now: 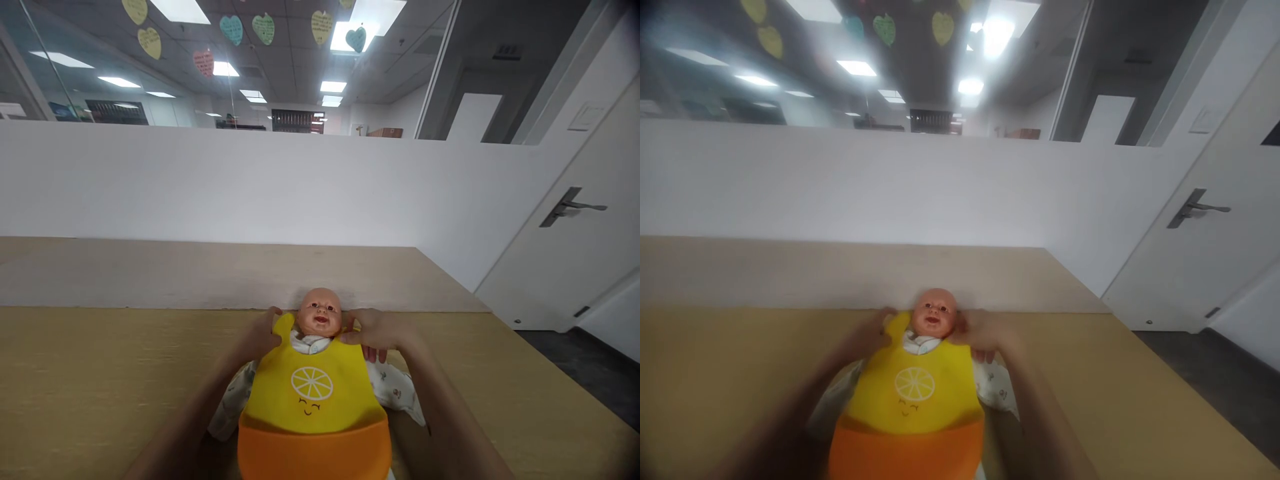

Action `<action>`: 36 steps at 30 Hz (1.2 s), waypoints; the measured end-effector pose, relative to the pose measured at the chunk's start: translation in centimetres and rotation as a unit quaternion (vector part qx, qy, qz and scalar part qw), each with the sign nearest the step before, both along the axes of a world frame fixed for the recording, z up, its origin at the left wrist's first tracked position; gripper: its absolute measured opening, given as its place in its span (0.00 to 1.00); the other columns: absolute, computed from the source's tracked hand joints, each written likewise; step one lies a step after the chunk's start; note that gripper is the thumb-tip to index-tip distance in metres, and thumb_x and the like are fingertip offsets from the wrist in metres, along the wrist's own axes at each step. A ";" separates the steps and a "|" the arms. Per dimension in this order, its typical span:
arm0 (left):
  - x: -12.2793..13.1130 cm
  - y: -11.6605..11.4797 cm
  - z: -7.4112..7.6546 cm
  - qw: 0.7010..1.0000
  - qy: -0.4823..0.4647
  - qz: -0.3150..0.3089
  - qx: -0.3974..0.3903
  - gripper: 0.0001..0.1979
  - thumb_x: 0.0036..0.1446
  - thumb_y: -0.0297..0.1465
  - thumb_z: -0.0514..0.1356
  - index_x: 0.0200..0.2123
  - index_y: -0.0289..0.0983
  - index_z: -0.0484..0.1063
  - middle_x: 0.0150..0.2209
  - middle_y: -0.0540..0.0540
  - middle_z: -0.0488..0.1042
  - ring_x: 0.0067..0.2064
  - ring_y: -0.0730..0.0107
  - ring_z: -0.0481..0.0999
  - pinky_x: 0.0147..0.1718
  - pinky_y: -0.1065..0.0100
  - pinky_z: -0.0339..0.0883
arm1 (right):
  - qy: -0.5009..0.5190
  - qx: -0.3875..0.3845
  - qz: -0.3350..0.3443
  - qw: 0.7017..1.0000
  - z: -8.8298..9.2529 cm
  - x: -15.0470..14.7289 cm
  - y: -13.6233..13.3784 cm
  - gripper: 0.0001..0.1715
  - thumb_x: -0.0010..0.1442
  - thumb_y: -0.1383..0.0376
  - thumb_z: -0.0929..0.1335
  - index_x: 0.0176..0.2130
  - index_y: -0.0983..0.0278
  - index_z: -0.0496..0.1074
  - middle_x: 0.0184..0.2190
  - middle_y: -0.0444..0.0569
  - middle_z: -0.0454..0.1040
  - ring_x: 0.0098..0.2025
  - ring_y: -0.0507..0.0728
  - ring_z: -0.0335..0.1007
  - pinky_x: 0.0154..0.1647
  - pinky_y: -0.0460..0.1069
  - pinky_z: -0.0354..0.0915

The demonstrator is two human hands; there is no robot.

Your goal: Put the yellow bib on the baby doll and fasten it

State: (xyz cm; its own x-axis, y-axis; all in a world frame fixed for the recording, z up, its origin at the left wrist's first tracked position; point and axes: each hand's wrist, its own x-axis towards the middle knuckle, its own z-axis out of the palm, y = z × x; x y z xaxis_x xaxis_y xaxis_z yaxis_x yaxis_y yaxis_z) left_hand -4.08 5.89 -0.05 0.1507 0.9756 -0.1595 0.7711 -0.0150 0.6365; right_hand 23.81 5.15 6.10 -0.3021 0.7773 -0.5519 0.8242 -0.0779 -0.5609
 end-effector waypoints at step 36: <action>2.9 -4.8 3.9 0.976 -0.074 -0.206 0.018 0.12 0.59 0.39 0.55 0.35 0.38 0.74 0.32 0.50 0.76 0.32 0.69 0.71 0.31 0.70 0.60 | -0.059 0.060 -0.067 0.994 -2.1 0.6 1.9 0.12 0.54 0.67 0.64 0.41 0.68 0.68 0.27 0.54 0.75 0.23 0.60 0.74 0.18 0.50 0.68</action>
State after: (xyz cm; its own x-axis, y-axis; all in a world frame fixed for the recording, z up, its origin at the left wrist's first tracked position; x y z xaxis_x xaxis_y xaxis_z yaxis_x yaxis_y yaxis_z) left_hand -1.14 1.13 3.86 0.5496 0.8322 -0.0732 0.5942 -0.3278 0.7345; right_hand 24.39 7.05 4.04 -0.1295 0.8687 -0.4781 0.8716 -0.1302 -0.4726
